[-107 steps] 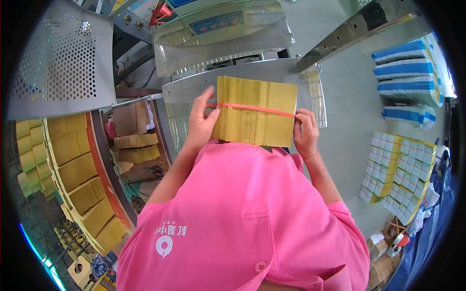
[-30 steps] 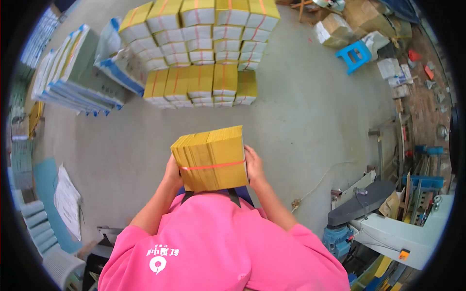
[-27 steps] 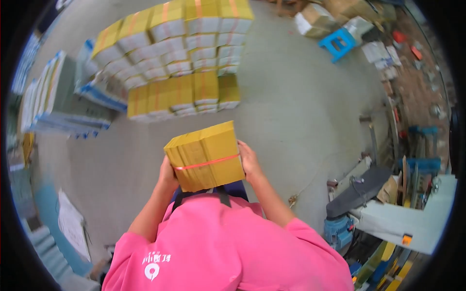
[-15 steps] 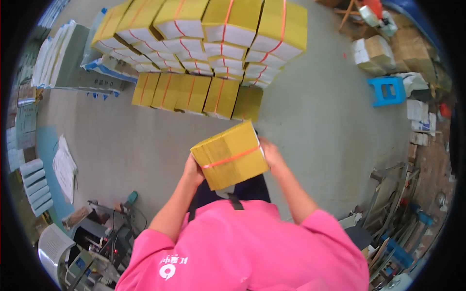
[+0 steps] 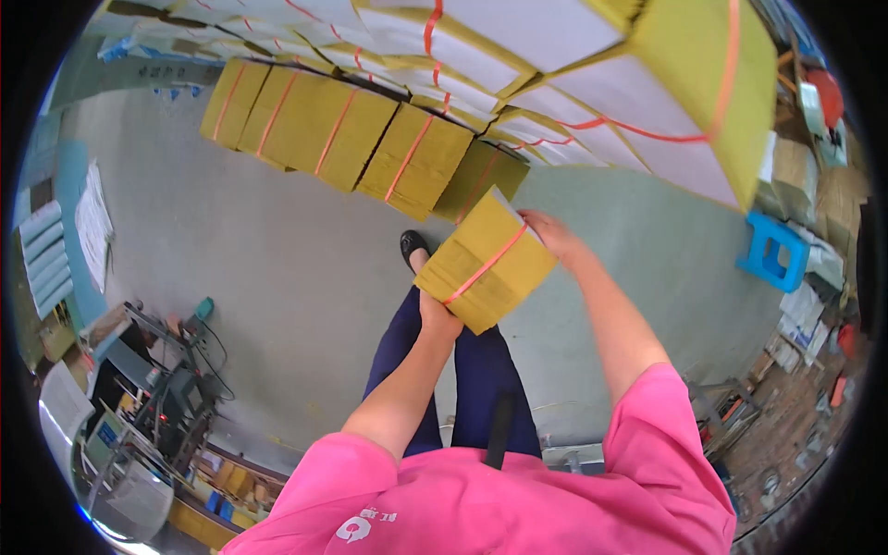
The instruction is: Measure, stack, and bind stacks of processed yellow paper blocks in a factory line.
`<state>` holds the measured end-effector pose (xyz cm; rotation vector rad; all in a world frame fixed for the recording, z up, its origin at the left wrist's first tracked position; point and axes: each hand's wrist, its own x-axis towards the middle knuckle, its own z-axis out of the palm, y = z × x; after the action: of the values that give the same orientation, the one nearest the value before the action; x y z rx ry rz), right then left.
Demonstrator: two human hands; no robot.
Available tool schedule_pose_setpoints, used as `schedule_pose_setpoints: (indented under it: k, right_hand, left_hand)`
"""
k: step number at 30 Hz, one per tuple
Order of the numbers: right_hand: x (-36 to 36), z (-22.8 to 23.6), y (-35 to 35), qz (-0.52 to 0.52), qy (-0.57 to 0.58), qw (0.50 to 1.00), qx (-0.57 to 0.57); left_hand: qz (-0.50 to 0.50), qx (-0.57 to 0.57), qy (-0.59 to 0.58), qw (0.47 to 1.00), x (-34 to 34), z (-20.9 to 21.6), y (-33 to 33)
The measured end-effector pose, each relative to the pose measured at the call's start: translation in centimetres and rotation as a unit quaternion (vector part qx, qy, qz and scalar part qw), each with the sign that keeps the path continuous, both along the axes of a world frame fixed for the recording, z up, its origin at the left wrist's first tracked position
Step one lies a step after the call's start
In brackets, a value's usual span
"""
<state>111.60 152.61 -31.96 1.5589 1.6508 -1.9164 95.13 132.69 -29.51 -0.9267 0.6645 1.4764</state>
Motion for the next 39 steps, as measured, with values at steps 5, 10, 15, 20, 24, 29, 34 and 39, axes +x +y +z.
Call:
schedule_pose_setpoints:
  k: [5,10,15,20,24,29,34,39]
  right_hand:
    - [-2.0,-5.4,4.4,0.05,0.02,0.998,0.018]
    - [-2.2,-12.8,7.5,-0.015,0.072,0.993,0.089]
    - [-2.2,-13.0,3.8,-0.274,0.037,0.95,0.147]
    - [-2.4,-10.5,-1.0,-0.536,0.002,0.832,-0.144]
    - [-1.9,-12.3,-0.4,-0.504,0.169,0.837,-0.132]
    - [-1.5,-12.6,-0.7,-0.465,0.111,0.871,-0.116]
    - [-4.7,-9.9,-0.4,-0.448,0.038,0.883,-0.139]
    - [-3.1,-7.0,-1.3,-0.297,-0.158,0.94,0.049]
  left_hand:
    - [0.018,-0.062,0.035,0.997,0.7,-6.3,2.1]
    - [-0.072,-0.141,0.016,0.987,0.7,-13.3,4.5]
    - [-0.071,-0.127,0.022,0.989,-0.2,-15.1,3.5]
    - [-0.092,-0.128,0.006,0.987,-3.4,-15.3,3.3]
    - [-0.128,-0.111,-0.035,0.985,-3.1,-14.1,6.5]
    - [-0.115,-0.106,-0.053,0.986,-2.3,-14.6,6.4]
    - [-0.192,-0.233,0.007,0.953,-4.0,-15.6,4.7]
    - [-0.258,-0.242,0.146,0.924,-6.7,-10.0,-0.1]
